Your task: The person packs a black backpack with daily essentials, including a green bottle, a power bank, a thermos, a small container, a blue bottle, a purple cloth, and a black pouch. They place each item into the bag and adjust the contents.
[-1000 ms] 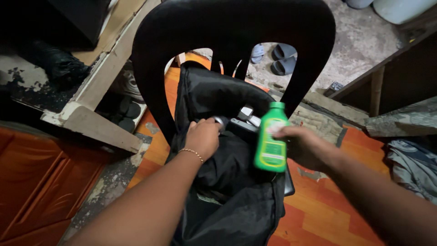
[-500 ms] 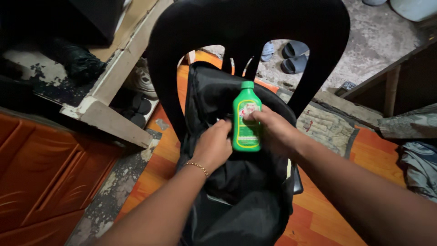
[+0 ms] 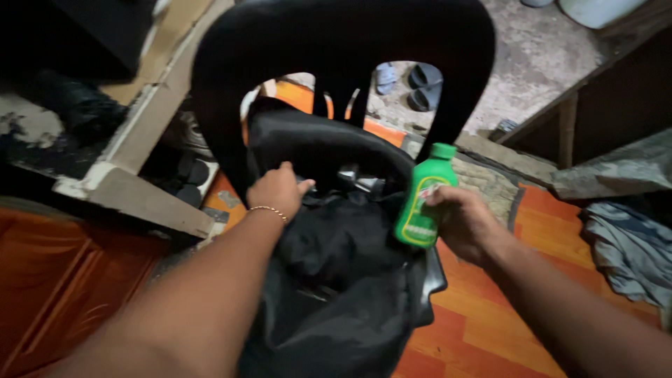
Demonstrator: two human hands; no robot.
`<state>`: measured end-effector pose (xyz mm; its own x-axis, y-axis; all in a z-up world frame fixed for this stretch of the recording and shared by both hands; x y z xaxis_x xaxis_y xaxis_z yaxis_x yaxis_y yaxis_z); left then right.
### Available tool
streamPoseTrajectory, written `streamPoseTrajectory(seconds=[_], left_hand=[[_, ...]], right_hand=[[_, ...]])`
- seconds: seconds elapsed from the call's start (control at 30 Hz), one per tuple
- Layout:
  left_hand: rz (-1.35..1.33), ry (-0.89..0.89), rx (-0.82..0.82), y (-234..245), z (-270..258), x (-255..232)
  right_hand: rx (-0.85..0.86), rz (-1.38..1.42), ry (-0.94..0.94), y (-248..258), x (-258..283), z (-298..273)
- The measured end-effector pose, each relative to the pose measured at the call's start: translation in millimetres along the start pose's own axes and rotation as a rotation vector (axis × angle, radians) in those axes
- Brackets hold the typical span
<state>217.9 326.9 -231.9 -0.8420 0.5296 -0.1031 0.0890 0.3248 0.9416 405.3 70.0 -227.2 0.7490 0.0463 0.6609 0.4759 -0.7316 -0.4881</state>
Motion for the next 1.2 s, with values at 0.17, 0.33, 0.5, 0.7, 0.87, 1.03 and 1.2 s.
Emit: streamPoseTrajectory(seconds=[0.17, 0.33, 0.5, 0.7, 0.87, 1.03, 1.2], left_hand=[[0.287, -0.135, -0.241, 3, -17, -29], [0.174, -0.580, -0.368, -28, -47, -92], [0.208, -0.689, -0.333, -53, -29, -123], [0.582, -0.598, -0.026, -60, 9, -120], [0.487, -0.362, 0.130, -61, 18, -91], [0.360, -0.561, -0.126, -72, 10, -91], [0.358, -0.582, -0.298, -67, 3, -92]], right_hand=[[-0.081, 0.014, -0.031, 26, 25, 9], [-0.008, 0.057, -0.198, 22, 24, 36], [-0.076, -0.023, -0.318, 11, 15, 61], [0.083, 0.125, -0.132, 27, 15, 51], [0.059, 0.209, -0.104, 49, 12, 42], [-0.141, -0.073, 0.080, 29, 29, 33], [0.056, -0.367, 0.382, -25, 54, 21]])
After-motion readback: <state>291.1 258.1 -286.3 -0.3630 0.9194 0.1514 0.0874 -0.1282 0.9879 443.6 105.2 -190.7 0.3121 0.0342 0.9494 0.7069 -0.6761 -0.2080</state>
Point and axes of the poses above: each hand's wrist, its own z-axis towards the middle knuckle, its own y-axis out of the back of the hand, x = y × z, the point moved 4 cm from there along z, towards the middle knuckle, and after that the axes turned 11 degrees about z, right-handed, at the moved point
